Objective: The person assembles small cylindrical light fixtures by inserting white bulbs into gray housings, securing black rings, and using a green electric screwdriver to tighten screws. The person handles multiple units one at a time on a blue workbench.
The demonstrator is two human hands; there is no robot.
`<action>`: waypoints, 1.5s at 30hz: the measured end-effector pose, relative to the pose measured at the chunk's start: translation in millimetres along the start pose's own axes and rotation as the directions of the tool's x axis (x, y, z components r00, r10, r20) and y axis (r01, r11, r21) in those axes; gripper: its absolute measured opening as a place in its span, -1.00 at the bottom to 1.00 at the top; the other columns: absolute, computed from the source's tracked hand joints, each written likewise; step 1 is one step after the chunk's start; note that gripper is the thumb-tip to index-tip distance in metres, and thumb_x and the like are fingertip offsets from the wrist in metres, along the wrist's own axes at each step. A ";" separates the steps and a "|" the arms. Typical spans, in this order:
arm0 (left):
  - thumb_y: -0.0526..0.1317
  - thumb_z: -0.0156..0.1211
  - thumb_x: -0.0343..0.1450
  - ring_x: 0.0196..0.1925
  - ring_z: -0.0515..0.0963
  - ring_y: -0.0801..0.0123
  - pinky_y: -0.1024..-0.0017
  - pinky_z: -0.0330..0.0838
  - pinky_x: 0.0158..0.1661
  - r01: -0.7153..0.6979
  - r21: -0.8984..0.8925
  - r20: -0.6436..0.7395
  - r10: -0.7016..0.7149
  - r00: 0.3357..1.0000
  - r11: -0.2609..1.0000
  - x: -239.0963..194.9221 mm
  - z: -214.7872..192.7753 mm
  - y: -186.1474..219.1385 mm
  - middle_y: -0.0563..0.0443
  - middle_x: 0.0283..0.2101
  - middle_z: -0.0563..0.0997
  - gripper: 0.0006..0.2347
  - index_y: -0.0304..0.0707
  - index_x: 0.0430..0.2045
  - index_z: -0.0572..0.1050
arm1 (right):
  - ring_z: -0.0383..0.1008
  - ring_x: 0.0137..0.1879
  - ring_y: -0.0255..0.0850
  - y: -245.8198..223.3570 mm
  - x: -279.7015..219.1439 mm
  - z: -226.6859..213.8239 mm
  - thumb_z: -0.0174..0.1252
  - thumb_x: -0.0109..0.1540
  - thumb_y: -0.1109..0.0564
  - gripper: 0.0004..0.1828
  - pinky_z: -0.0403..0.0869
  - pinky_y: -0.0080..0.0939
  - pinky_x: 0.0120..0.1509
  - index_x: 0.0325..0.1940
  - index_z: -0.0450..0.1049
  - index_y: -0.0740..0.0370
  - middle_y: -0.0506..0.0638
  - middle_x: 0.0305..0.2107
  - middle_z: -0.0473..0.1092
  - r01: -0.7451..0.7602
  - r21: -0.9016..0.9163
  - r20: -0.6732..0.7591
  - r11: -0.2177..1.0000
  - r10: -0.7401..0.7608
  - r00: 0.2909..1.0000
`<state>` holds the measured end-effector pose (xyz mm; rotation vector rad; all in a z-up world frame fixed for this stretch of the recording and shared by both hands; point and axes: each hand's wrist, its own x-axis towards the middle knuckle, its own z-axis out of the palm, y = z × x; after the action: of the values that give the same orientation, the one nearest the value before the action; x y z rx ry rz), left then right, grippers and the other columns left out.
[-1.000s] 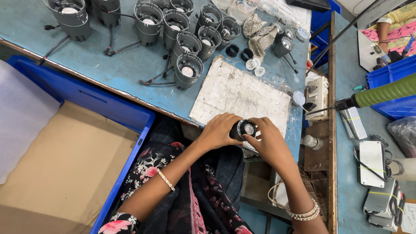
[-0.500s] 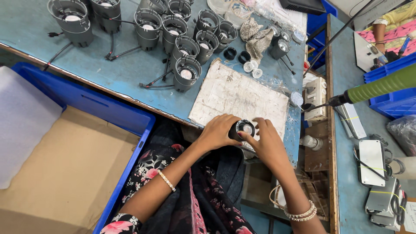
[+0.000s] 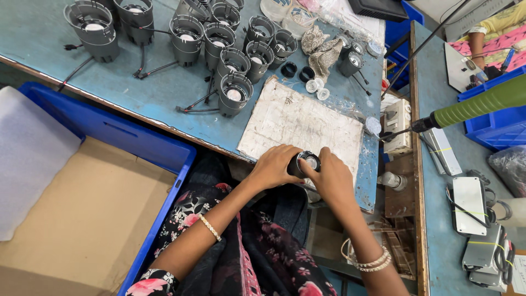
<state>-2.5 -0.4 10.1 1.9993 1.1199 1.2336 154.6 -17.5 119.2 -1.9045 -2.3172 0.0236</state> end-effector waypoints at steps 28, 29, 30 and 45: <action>0.00 0.56 0.07 0.07 0.55 0.03 0.14 0.40 0.07 -0.014 -0.002 -0.022 0.014 1.000 1.000 -0.8 0.8 0.0 -0.08 -0.04 0.60 -0.40 -0.20 -0.04 0.50 | 0.55 -0.28 0.10 4.4 1.1 -12.2 0.30 0.13 -0.03 -0.56 0.48 0.01 -0.15 -0.08 0.51 0.37 0.23 -0.30 0.45 0.101 0.230 0.056 0.968 -0.117 0.992; 0.00 0.56 0.08 0.07 0.56 0.03 0.14 0.40 0.07 -0.008 0.000 -0.017 0.008 1.000 1.000 -0.6 1.1 -0.3 -0.08 -0.04 0.61 -0.40 -0.20 -0.04 0.50 | 0.53 -0.26 0.12 5.0 3.5 -9.5 0.32 0.14 -0.05 -0.56 0.47 0.03 -0.13 -0.13 0.52 0.37 0.24 -0.32 0.46 0.075 0.174 0.051 0.982 -0.085 0.995; 0.00 0.56 0.09 0.07 0.56 0.03 0.14 0.40 0.07 -0.001 0.002 -0.011 0.001 1.000 1.000 -0.9 1.3 -0.8 -0.07 -0.04 0.61 -0.41 -0.19 -0.03 0.50 | 0.52 -0.25 0.15 5.0 5.0 -6.7 0.34 0.14 -0.08 -0.56 0.46 0.06 -0.12 -0.17 0.53 0.37 0.24 -0.35 0.47 0.048 0.118 0.044 0.992 -0.053 0.998; 0.01 0.56 0.06 0.08 0.55 0.06 0.16 0.39 0.10 0.000 0.009 -0.012 0.000 1.000 1.000 0.3 2.7 -0.9 -0.06 -0.03 0.60 -0.39 -0.21 -0.04 0.50 | 0.58 -0.27 0.04 8.0 -2.0 -25.6 0.32 0.08 0.00 -0.51 0.50 -0.05 -0.20 0.01 0.52 0.33 0.20 -0.27 0.49 0.205 0.329 0.026 0.922 -0.226 0.974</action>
<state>-0.4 0.3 8.4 2.0009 1.1331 1.2445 165.8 -19.9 143.5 -1.5051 -2.3711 0.4211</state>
